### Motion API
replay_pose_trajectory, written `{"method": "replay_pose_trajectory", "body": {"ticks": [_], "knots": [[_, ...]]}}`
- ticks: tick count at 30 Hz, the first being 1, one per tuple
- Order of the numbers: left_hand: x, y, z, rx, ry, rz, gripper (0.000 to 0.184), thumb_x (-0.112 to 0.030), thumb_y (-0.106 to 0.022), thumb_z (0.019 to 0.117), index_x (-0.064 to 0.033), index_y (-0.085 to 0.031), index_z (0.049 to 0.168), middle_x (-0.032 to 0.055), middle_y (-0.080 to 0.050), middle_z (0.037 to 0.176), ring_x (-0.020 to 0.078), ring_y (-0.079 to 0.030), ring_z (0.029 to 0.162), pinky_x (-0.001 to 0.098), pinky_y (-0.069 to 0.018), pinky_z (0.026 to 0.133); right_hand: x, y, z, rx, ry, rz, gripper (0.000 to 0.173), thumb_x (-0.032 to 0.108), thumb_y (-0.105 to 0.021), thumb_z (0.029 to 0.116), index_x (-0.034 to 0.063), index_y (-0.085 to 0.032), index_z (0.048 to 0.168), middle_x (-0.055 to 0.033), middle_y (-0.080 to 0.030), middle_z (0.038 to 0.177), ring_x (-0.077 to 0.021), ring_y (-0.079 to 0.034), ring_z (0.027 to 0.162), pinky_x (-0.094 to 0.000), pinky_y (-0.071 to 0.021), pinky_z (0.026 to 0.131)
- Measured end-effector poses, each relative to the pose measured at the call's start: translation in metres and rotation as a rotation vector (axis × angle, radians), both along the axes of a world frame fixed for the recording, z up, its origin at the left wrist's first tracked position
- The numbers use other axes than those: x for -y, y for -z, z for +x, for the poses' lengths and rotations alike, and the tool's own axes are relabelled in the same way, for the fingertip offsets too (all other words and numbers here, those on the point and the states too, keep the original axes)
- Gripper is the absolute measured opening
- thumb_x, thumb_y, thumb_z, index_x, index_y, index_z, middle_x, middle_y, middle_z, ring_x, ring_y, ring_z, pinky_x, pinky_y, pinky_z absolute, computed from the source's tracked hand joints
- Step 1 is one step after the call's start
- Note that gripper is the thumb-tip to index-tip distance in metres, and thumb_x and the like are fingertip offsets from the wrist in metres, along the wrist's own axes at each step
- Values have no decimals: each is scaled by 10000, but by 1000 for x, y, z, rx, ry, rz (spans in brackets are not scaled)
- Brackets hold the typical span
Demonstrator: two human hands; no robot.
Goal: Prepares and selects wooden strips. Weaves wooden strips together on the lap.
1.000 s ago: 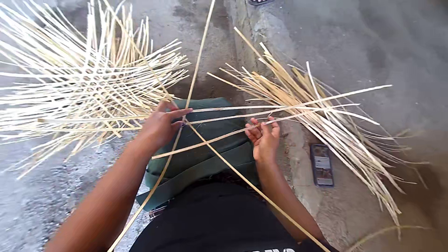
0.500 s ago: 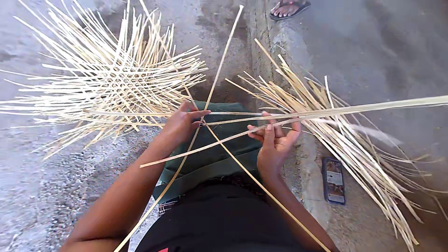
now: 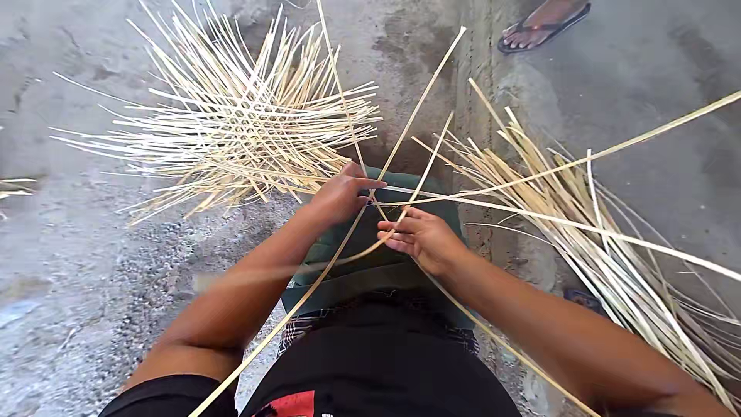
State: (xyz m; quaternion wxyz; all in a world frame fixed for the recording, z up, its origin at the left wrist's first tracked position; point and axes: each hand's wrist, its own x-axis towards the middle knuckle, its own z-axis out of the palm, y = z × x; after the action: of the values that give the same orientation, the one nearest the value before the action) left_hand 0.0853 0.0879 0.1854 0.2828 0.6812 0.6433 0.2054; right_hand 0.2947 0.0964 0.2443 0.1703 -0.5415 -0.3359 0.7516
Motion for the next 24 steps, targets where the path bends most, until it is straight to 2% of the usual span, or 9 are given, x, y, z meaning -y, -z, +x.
{"method": "replay_pose_trajectory", "body": {"ticks": [4, 5, 7, 9, 10, 14, 16, 19, 24], "knots": [[0, 0, -1, 7, -21, 0, 443, -125, -700, 958, -314, -671, 1357, 146, -570, 1333, 309, -607, 1176, 524, -545, 940, 6, 11, -21, 28, -52, 28, 395, -3, -461, 1052, 13, -405, 1443, -214, -718, 1031, -264, -764, 814, -333, -646, 719], [0, 2, -2, 14, -26, 1, 449, -125, -699, 958, -316, -667, 1363, 146, -566, 1334, 309, -602, 1178, 522, -541, 945, 8, 14, -20, 33, -69, 46, 466, 17, -470, 1061, 35, -346, 1510, -218, -720, 1045, -273, -764, 818, -345, -648, 730], [2, 4, -3, 26, -29, 9, 450, -125, -702, 956, -314, -666, 1363, 150, -562, 1336, 306, -605, 1171, 513, -544, 943, 18, 21, -13, 32, -128, 106, 692, 37, -526, 1052, 94, -146, 1628, -212, -729, 1063, -279, -768, 832, -361, -655, 759], [3, 3, -5, 32, -25, 1, 449, -128, -699, 961, -319, -663, 1365, 144, -547, 1346, 290, -612, 1156, 494, -552, 937, 34, 32, -6, 4, -168, 207, 872, 27, -605, 1012, 110, -13, 1646, -192, -730, 1063, -267, -766, 838, -375, -660, 775], [2, 3, -6, 39, -21, -8, 449, -133, -696, 963, -327, -661, 1367, 140, -543, 1349, 282, -613, 1153, 488, -555, 934, 42, 38, -4, -7, -171, 267, 899, 18, -617, 1001, 97, 5, 1645, -185, -729, 1070, -256, -765, 834, -374, -659, 774], [-1, 2, -10, 100, 5, -45, 456, -132, -700, 963, -338, -657, 1368, 147, -539, 1353, 277, -596, 1181, 481, -553, 935, 60, 55, -3, -54, -77, 421, 839, -28, -597, 989, 20, -70, 1640, -183, -720, 1085, -223, -753, 822, -340, -651, 757], [-1, 2, -10, 104, 14, -57, 451, -133, -695, 969, -330, -654, 1372, 149, -532, 1358, 274, -582, 1199, 469, -545, 951, 61, 58, -3, -82, -28, 435, 850, -43, -592, 985, -1, -41, 1631, -189, -720, 1092, -219, -752, 813, -332, -645, 762], [1, -2, -9, 111, 10, -65, 448, -117, -692, 969, -299, -655, 1376, 158, -535, 1339, 279, -583, 1190, 466, -541, 959, 60, 60, -1, -87, -19, 432, 802, -44, -588, 986, -16, -107, 1627, -187, -719, 1100, -212, -746, 806, -327, -640, 760], [0, 0, -10, 109, 12, -63, 451, -132, -690, 973, -321, -649, 1380, 142, -537, 1318, 251, -570, 1195, 435, -533, 967, 55, 69, -1, -68, -71, 441, 778, -41, -582, 990, 4, -141, 1630, -169, -722, 1078, -201, -743, 798, -312, -637, 753]]}}
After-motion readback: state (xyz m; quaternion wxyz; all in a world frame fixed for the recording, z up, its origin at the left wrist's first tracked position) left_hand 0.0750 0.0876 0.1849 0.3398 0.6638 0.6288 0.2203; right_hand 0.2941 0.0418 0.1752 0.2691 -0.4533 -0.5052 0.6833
